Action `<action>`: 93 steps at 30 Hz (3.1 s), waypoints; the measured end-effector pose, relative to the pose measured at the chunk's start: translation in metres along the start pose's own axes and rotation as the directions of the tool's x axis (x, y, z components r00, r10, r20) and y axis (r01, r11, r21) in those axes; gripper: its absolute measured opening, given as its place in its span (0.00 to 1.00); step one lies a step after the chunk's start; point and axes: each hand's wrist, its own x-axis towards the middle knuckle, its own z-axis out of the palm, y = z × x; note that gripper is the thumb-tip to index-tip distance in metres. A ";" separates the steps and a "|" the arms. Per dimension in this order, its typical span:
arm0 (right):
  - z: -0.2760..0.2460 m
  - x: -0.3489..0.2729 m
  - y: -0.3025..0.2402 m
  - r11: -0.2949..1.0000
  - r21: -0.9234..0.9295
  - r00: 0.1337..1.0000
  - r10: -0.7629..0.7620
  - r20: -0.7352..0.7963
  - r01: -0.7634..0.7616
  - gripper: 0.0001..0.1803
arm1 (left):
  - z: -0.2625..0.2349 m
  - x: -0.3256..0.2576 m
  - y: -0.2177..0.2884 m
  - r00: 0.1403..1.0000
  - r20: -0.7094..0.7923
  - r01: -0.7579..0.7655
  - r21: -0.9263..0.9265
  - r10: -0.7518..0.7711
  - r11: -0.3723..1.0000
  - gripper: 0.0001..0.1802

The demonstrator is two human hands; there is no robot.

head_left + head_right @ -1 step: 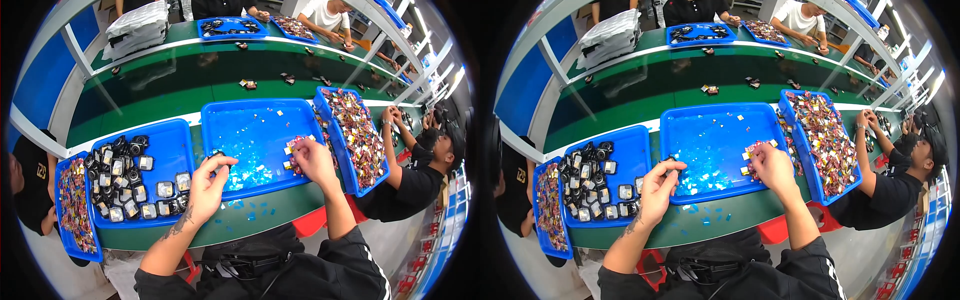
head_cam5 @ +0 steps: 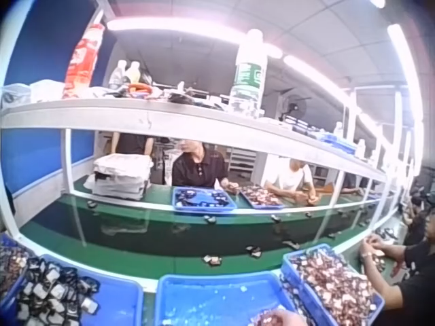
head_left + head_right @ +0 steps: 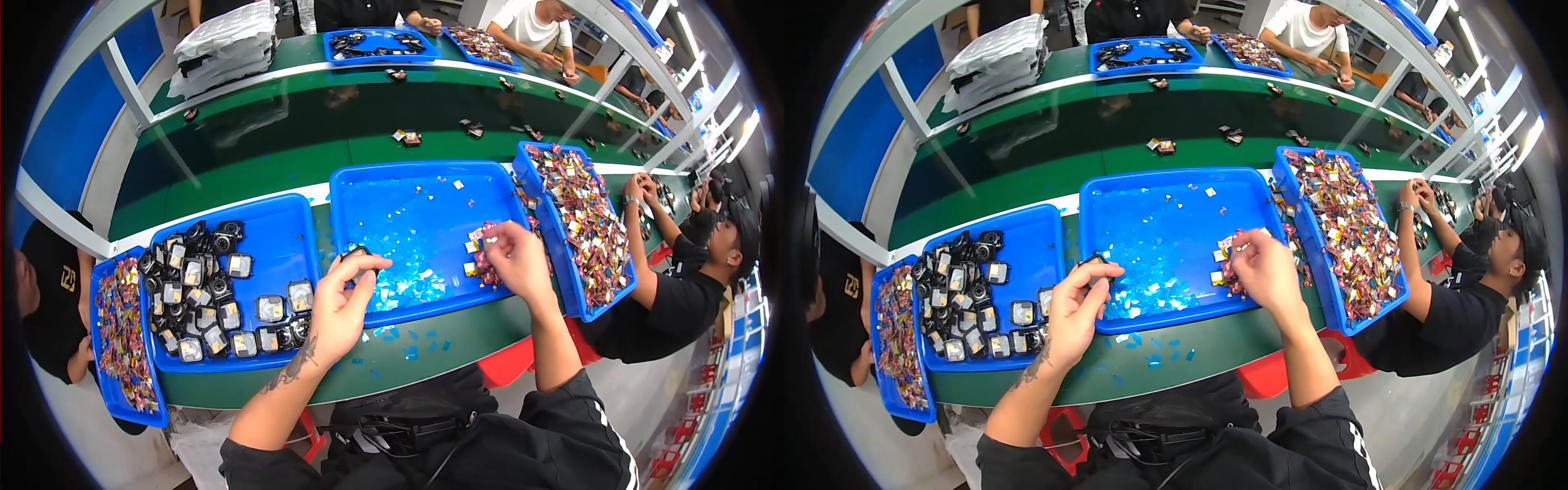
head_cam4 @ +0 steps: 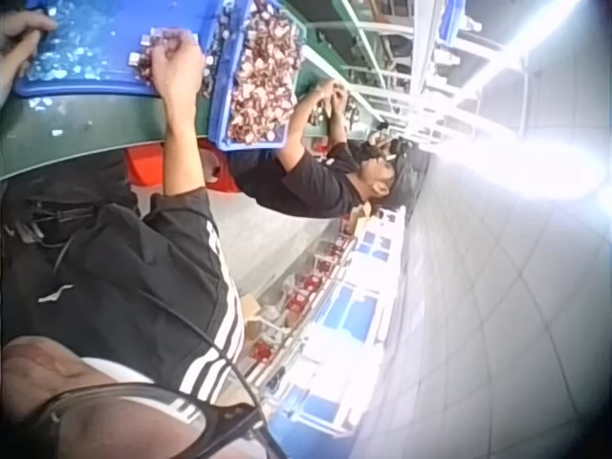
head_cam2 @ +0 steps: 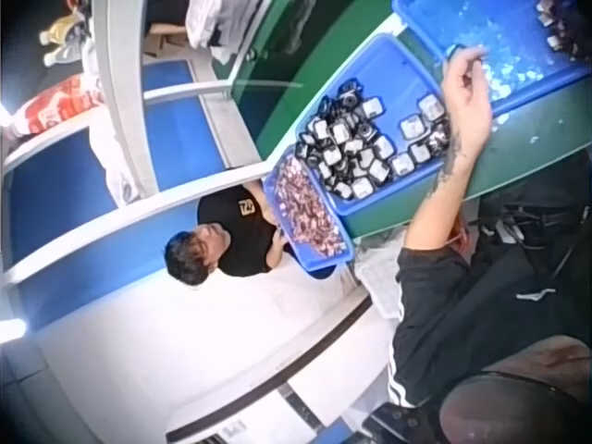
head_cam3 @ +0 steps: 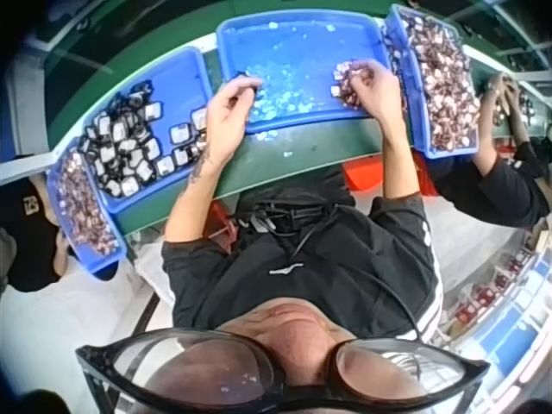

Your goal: Assembling small electronic components by inserting small parts into a black housing at a workbench.

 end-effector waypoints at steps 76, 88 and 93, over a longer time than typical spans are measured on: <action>0.051 -0.041 -0.114 0.834 0.499 0.950 -0.307 0.064 0.236 0.13 | 0.010 -0.006 0.015 0.993 -0.044 0.084 -0.425 -0.114 0.901 0.09; 0.060 -0.053 -0.102 0.399 0.916 0.997 -0.033 0.065 -0.046 0.07 | 0.017 -0.010 0.012 1.000 -0.025 0.006 -0.235 -0.012 0.972 0.16; 0.046 -0.041 -0.080 0.162 0.987 0.998 0.068 0.012 -0.022 0.10 | 0.010 -0.008 0.013 0.990 -0.109 0.053 -0.268 -0.085 0.962 0.22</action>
